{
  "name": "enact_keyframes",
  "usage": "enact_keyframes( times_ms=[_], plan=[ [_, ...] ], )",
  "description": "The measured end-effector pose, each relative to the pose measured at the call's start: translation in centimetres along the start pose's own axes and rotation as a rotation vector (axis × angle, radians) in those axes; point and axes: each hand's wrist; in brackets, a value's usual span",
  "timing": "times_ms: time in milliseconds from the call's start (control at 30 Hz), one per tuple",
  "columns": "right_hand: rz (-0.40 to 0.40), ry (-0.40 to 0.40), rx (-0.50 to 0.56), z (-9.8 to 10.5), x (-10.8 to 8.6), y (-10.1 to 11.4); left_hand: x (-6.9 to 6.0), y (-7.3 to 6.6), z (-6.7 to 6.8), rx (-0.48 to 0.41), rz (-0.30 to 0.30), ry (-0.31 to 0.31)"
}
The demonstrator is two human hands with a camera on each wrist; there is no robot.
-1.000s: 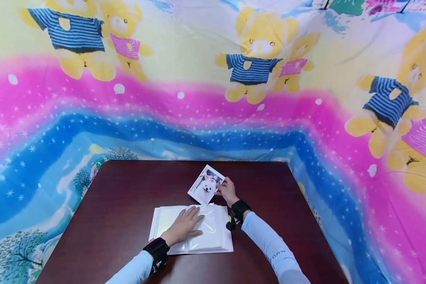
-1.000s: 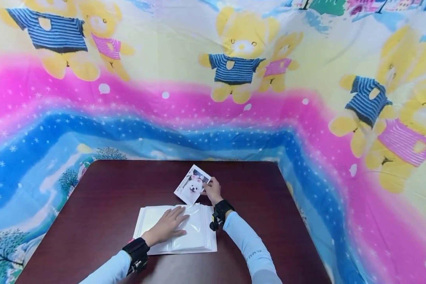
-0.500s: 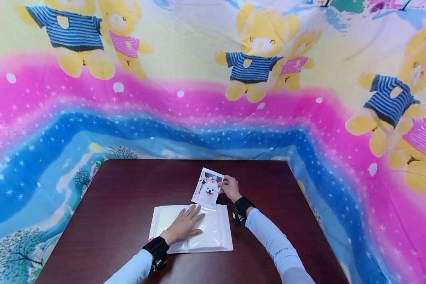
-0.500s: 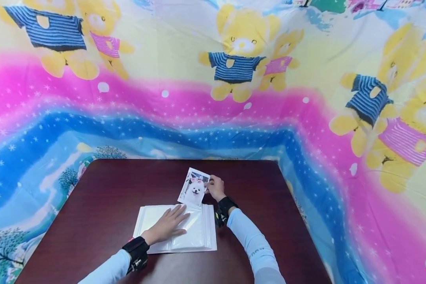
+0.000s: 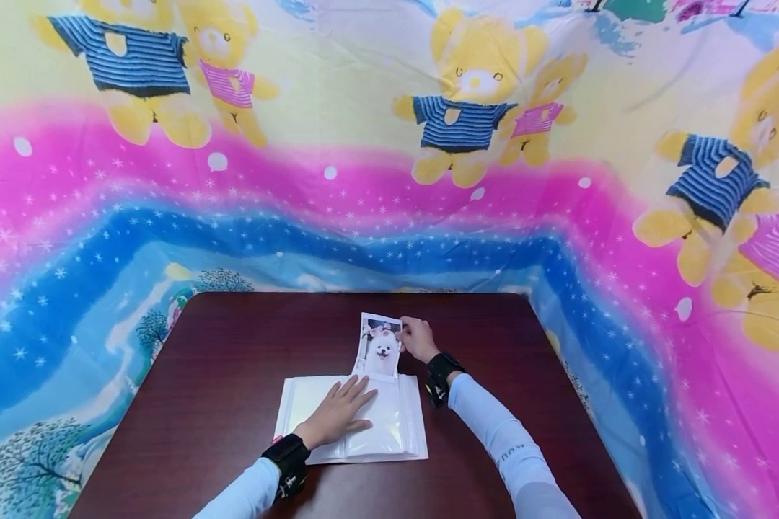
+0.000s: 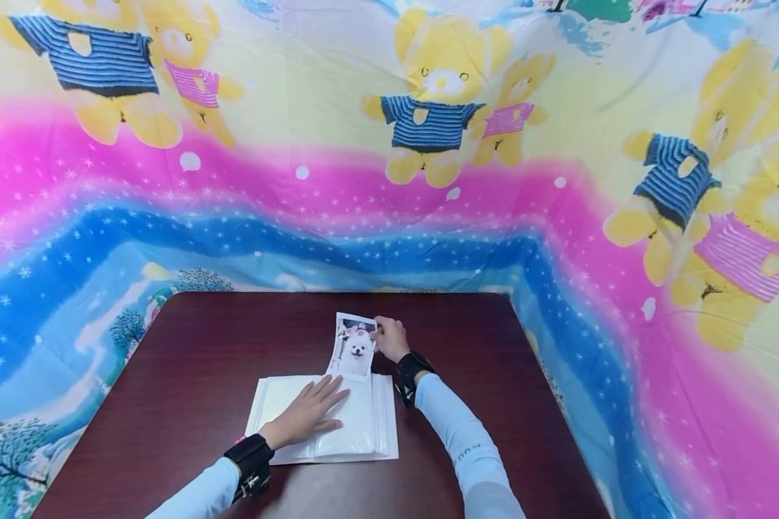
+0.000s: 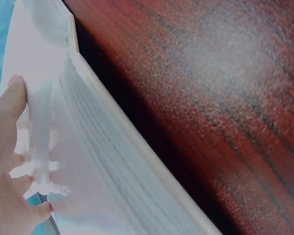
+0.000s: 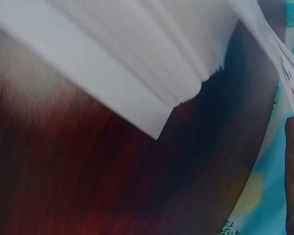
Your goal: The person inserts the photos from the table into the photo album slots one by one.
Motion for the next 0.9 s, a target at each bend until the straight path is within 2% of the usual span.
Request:
enact_keyframes(
  times_ms=[133, 300, 400, 633, 900],
  plan=[
    [-0.008, 0.04, -0.039, -0.1, 0.1, 0.0, 0.0, 0.0, 0.0, 0.013, 0.002, 0.009],
    [0.015, 0.132, 0.008, -0.3, 0.3, 0.3, 0.0, 0.0, 0.0, 0.016, -0.003, 0.005],
    [0.039, 0.186, 0.033, -0.4, 0.5, 0.4, 0.0, -0.2, -0.1, 0.038, -0.021, -0.024],
    [0.052, 0.221, 0.016, -0.8, 0.6, 0.4, -1.0, -1.7, -0.6, 0.109, -0.137, -0.126],
    [0.043, 0.265, 0.114, -1.4, -0.5, 0.3, -3.3, -2.6, -1.0, 0.028, -0.233, -0.222]
  ],
)
Point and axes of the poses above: each hand's wrist, its own x-axis towards the middle knuckle, its own z-axis out of the back of the hand, y = z × x, and after that the axes turned 2 degrees about -x, right-handed
